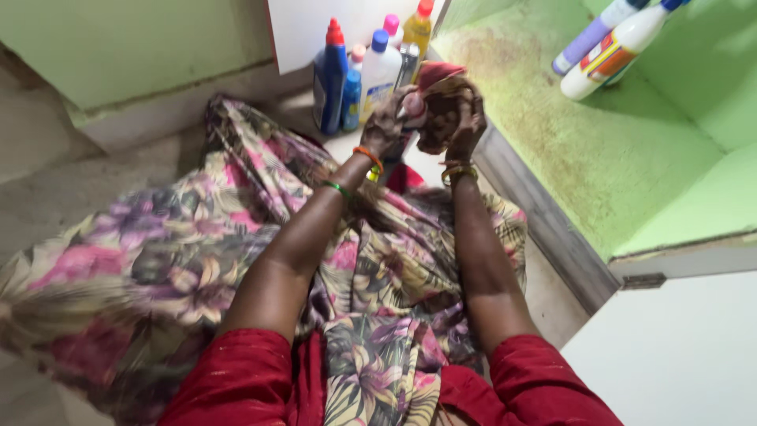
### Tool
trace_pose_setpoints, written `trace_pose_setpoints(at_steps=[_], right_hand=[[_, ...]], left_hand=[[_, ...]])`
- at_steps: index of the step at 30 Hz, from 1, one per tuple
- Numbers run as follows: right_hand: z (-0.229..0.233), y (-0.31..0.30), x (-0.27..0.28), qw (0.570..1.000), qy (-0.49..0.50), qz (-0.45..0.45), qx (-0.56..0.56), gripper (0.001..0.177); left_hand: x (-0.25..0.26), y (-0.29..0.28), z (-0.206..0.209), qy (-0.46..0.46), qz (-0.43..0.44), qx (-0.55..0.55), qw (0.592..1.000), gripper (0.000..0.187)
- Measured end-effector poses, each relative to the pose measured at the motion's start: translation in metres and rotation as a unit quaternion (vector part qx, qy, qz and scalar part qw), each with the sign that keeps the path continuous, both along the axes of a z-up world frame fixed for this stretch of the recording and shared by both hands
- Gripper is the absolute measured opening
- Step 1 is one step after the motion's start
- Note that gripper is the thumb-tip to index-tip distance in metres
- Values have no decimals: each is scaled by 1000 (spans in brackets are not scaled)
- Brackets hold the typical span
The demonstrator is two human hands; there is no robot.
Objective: The person wipes a green shelf with a cloth, then picks up and wipes several cleaning product bottles and a small packet before placing them back on the shelf.
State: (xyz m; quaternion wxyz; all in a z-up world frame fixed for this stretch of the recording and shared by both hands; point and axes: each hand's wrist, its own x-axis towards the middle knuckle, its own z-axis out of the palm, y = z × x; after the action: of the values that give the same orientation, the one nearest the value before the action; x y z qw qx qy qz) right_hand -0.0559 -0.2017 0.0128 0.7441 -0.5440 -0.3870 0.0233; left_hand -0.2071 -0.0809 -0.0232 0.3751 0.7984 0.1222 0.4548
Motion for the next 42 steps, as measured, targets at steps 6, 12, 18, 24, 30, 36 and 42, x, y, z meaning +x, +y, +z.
trace_pose_setpoints(at_steps=[6,12,18,24,30,36,42], right_hand=[[10,26,-41,959,-250,84,-98,37],[2,54,-31,938,-315,-35,-141,44],[9,46,-44,936,-323,-42,-131,43],[15,40,-52,936,-324,-38,-132,41],[17,36,-56,932,-337,-41,-129,40],[22,33,-59,946,-300,-34,-114,27],[11,37,-43,987,-135,32,-82,17]], left_hand=[[25,28,-49,7,26,-153,988,70],[-24,20,-103,241,204,-73,946,62],[-59,2,-76,656,140,-111,733,115],[-50,2,-119,621,191,-91,754,72],[-58,28,-83,337,289,57,894,57],[-39,32,-50,170,291,140,931,48],[5,-41,-39,34,127,-37,991,64]])
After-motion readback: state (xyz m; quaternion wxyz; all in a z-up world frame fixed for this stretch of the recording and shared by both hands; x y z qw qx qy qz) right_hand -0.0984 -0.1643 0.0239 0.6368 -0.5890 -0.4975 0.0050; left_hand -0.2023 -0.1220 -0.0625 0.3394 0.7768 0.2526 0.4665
